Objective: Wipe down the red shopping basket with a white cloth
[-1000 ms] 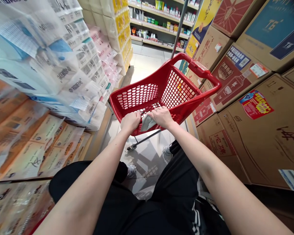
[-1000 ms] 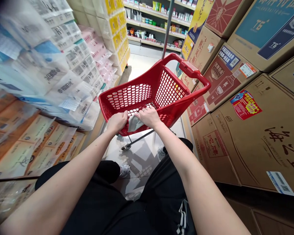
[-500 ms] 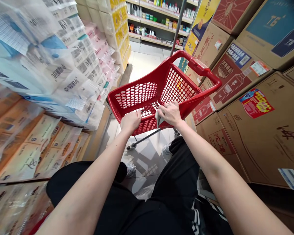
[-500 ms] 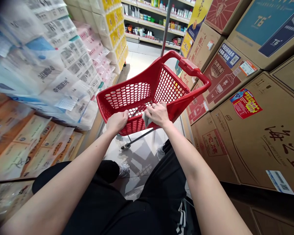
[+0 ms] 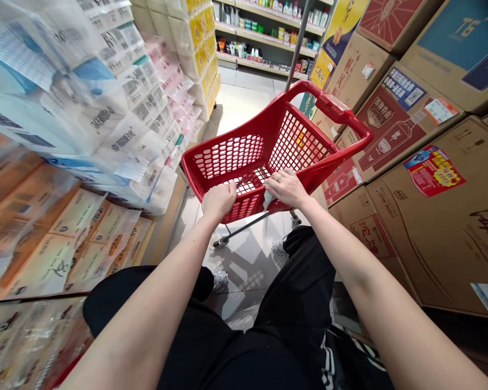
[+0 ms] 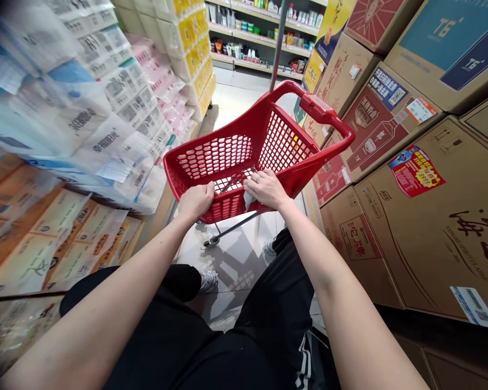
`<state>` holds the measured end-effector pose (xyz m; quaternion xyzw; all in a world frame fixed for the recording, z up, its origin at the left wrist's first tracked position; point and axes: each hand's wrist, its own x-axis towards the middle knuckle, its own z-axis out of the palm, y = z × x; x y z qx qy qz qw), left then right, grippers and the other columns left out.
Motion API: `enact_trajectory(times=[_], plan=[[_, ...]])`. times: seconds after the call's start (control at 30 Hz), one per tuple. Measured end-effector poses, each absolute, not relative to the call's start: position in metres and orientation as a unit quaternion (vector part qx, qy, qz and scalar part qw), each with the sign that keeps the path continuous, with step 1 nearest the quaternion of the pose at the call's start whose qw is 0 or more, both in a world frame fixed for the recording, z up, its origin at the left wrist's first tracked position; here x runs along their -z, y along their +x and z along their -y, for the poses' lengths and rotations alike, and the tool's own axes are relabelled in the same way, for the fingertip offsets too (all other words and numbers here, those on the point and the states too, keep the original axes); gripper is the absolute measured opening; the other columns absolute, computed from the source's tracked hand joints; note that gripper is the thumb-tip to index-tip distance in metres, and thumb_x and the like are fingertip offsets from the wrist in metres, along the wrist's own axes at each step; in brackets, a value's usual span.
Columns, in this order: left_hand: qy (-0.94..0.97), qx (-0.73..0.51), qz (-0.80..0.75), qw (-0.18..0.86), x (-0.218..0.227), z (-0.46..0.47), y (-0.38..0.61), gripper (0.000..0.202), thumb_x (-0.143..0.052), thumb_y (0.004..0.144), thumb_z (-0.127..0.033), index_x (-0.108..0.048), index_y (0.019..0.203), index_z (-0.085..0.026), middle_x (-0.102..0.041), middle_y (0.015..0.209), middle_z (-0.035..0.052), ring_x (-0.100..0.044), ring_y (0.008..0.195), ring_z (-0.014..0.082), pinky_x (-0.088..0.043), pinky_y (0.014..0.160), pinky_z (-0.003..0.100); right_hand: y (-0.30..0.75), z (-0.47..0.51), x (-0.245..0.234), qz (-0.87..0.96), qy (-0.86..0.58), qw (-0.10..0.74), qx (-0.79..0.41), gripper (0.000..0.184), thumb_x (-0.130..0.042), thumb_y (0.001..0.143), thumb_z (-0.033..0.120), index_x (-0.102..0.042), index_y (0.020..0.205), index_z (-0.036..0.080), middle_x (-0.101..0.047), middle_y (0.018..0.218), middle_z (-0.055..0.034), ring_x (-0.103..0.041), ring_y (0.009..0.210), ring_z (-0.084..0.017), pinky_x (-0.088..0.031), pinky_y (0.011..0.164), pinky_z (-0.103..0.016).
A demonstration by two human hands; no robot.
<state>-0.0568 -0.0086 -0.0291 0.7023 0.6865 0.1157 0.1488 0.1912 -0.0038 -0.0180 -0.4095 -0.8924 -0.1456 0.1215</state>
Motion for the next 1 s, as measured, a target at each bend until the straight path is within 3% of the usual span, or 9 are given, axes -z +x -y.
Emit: enact_trajectory(times=[0.2, 0.43, 0.73, 0.9, 1.0], plan=[[0.705, -0.115, -0.686, 0.137, 0.029, 0.009, -0.05, 0.069, -0.014, 0.095, -0.047, -0.074, 0.093, -0.014, -0.073, 0.099, 0.0177, -0.067, 0.092, 0.0308, -0.047, 0.077, 0.038, 0.205, 0.006, 0.023, 0.826, -0.508, 0.162, 0.185, 0.039, -0.032, 0.1, 0.04, -0.066, 0.1, 0.021, -0.063, 0.098, -0.0085, -0.049, 0.098, -0.023, -0.024, 0.103, -0.043], [0.707, -0.116, -0.688, 0.116, 0.032, 0.006, -0.046, 0.067, -0.015, 0.095, -0.045, -0.074, 0.092, -0.013, -0.073, 0.096, 0.0182, -0.067, 0.091, 0.0335, -0.047, 0.074, 0.041, 0.15, 0.01, 0.042, 0.739, -0.603, 0.237, 0.186, 0.042, -0.031, 0.1, 0.039, -0.065, 0.086, 0.02, -0.063, 0.092, -0.0088, -0.049, 0.095, -0.024, -0.023, 0.105, -0.046], [0.748, -0.08, -0.644, 0.139, 0.027, 0.003, -0.061, 0.069, -0.013, 0.095, -0.048, -0.073, 0.095, -0.013, -0.073, 0.101, 0.0174, -0.067, 0.095, 0.0305, -0.047, 0.076, 0.036, 0.156, -0.002, 0.036, 0.788, -0.559, 0.205, 0.159, 0.041, -0.033, 0.1, 0.036, -0.064, 0.081, 0.019, -0.066, 0.088, -0.0072, -0.052, 0.091, -0.022, -0.027, 0.095, -0.042], [0.786, -0.032, -0.609, 0.1, 0.03, 0.001, -0.073, 0.073, -0.011, 0.095, -0.052, -0.074, 0.091, -0.014, -0.073, 0.097, 0.0164, -0.067, 0.093, 0.0297, -0.045, 0.075, 0.035, 0.155, -0.011, 0.036, 0.778, -0.573, 0.207, 0.152, 0.035, -0.037, 0.097, 0.031, -0.064, 0.075, 0.02, -0.067, 0.085, -0.0058, -0.053, 0.087, -0.021, -0.027, 0.092, -0.04], [0.82, -0.004, -0.569, 0.065, 0.034, -0.003, -0.086, 0.078, -0.008, 0.095, -0.05, -0.075, 0.083, -0.011, -0.074, 0.09, 0.0178, -0.068, 0.091, 0.0279, -0.044, 0.082, 0.037, 0.155, -0.017, 0.036, 0.776, -0.575, 0.211, 0.149, 0.034, -0.039, 0.095, 0.029, -0.063, 0.073, 0.02, -0.067, 0.085, -0.0049, -0.053, 0.086, -0.021, -0.027, 0.092, -0.04]])
